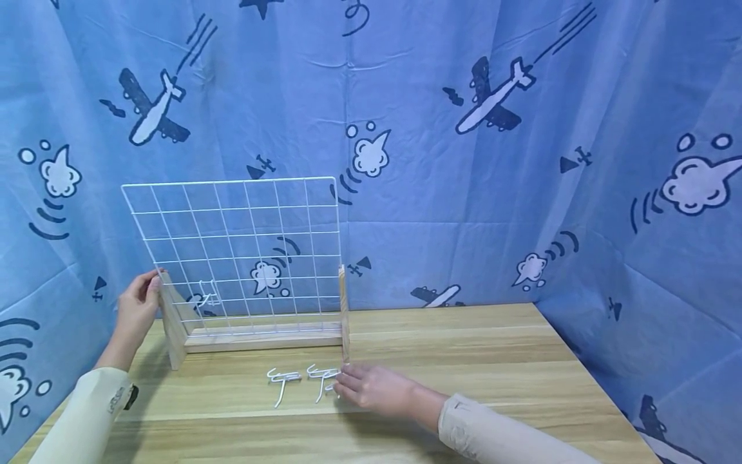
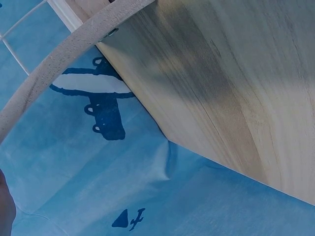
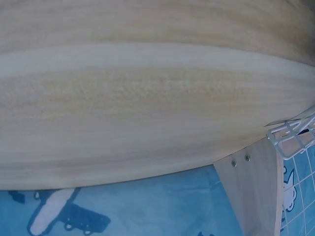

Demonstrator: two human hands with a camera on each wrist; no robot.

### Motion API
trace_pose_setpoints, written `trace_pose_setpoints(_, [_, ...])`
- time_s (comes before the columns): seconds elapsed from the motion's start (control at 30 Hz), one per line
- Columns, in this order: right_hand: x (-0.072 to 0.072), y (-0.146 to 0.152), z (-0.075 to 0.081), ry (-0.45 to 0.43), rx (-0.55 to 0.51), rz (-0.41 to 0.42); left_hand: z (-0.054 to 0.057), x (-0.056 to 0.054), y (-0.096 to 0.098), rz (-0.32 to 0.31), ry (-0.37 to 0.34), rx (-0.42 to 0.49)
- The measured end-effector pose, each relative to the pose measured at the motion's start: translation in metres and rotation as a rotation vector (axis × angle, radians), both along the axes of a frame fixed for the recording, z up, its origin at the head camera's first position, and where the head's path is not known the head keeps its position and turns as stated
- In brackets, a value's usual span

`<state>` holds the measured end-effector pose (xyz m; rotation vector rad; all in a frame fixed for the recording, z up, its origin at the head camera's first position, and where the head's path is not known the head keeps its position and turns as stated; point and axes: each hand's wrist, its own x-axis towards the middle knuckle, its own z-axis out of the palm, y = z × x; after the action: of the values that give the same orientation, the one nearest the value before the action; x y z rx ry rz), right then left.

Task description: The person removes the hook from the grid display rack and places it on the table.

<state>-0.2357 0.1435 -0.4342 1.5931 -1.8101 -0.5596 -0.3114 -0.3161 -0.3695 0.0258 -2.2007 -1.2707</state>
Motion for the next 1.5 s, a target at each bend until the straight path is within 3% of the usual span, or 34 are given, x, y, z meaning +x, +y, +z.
trace_pose_setpoints(0.2, [0.001,-0.002,-0.004,-0.042,0.023,-0.015,0.000,-0.001,0.000,0.003,-0.001,0.000])
trace_pose_setpoints(0.43, [0.002,-0.004,-0.005,-0.037,0.024,-0.018,-0.002,-0.003,-0.001,0.011,0.063,-0.008])
trace_pose_setpoints(0.77, [0.002,-0.006,-0.011,-0.088,0.023,-0.026,-0.003,-0.004,-0.002,-0.001,0.097,0.000])
trace_pose_setpoints(1.17, [0.002,-0.014,-0.014,-0.158,-0.035,0.023,-0.003,-0.003,-0.002,0.001,0.073,-0.005])
trace_pose_setpoints(1.5, [0.005,-0.016,-0.015,-0.134,0.007,-0.018,-0.003,-0.005,-0.004,0.016,0.038,-0.018])
